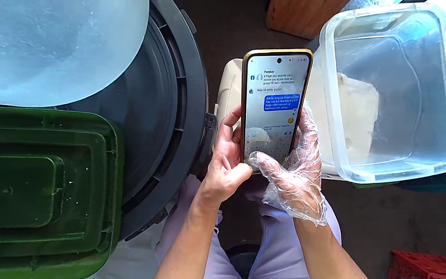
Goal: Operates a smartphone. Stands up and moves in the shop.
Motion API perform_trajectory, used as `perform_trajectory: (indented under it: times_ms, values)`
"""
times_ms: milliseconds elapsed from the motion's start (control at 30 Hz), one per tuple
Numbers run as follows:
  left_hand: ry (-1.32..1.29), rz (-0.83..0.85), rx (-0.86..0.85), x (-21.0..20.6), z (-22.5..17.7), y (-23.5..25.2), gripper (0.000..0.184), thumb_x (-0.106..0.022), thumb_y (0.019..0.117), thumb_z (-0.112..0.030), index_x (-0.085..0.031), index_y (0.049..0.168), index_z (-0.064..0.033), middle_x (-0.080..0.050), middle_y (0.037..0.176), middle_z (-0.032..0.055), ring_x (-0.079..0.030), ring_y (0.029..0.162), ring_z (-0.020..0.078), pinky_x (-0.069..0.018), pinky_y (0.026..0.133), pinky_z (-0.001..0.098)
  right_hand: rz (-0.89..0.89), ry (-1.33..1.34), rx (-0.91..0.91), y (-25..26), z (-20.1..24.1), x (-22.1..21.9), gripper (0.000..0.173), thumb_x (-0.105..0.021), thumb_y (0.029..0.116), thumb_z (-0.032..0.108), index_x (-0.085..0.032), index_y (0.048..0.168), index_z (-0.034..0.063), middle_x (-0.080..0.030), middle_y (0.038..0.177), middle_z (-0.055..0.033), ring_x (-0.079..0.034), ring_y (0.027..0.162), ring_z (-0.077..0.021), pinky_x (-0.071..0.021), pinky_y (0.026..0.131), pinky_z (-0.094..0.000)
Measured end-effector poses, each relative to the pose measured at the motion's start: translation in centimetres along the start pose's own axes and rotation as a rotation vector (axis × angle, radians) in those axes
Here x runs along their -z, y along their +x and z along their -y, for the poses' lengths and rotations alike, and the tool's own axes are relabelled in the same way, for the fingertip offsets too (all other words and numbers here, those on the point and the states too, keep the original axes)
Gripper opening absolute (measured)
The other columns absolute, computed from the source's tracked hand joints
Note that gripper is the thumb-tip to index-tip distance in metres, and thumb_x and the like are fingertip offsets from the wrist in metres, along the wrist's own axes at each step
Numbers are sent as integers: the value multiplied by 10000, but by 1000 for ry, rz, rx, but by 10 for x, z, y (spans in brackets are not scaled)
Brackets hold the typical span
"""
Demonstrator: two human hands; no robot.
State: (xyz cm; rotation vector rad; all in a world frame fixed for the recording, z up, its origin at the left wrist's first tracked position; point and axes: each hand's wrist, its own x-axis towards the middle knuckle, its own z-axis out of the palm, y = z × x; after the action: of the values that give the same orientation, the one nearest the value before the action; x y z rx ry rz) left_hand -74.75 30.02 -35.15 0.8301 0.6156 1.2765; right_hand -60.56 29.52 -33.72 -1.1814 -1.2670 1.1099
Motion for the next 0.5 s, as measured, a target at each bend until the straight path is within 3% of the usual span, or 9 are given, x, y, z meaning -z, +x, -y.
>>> perform_trajectory:
  times_ms: [167,267,367,433,500]
  values:
    - [12,17,-8,0,1,0,848,-564,767,103,-257,1503,-187,-549,1375,-21,-603,1217,103,-545,998,304,-88,1,-3,-1,-2,-7,898,-781,806,68,-290,1556,11,-490,1492,-53,-519,1322,-45,-479,1076,-219]
    - [17,0,2,1,0,0,862,-561,772,96,-251,1520,-202,-547,1397,-25,-604,1226,110,-549,998,314,-6,37,-21,1,-1,0,935,-781,810,76,-257,1584,47,-470,1516,-43,-516,1328,-45,-487,1074,-228]
    - [2,-32,-1,3,-3,1,855,-539,779,90,-248,1525,-208,-534,1422,-20,-604,1232,118,-557,991,325,230,188,-110,9,2,18,920,-666,872,13,-156,1632,104,-397,1591,-17,-483,1375,-67,-478,1096,-257]
    - [-17,-39,2,4,-4,2,865,-532,770,84,-243,1529,-212,-529,1431,-20,-602,1238,123,-560,989,334,299,292,-170,13,4,26,830,-530,893,-48,-197,1631,136,-405,1587,-15,-518,1344,-94,-516,1042,-273]
    - [-35,-34,0,4,-3,2,856,-532,771,79,-252,1523,-220,-534,1421,-22,-605,1231,122,-564,979,333,315,325,-167,15,3,31,763,-456,908,-64,-250,1619,121,-404,1594,-28,-517,1354,-122,-508,1062,-299]
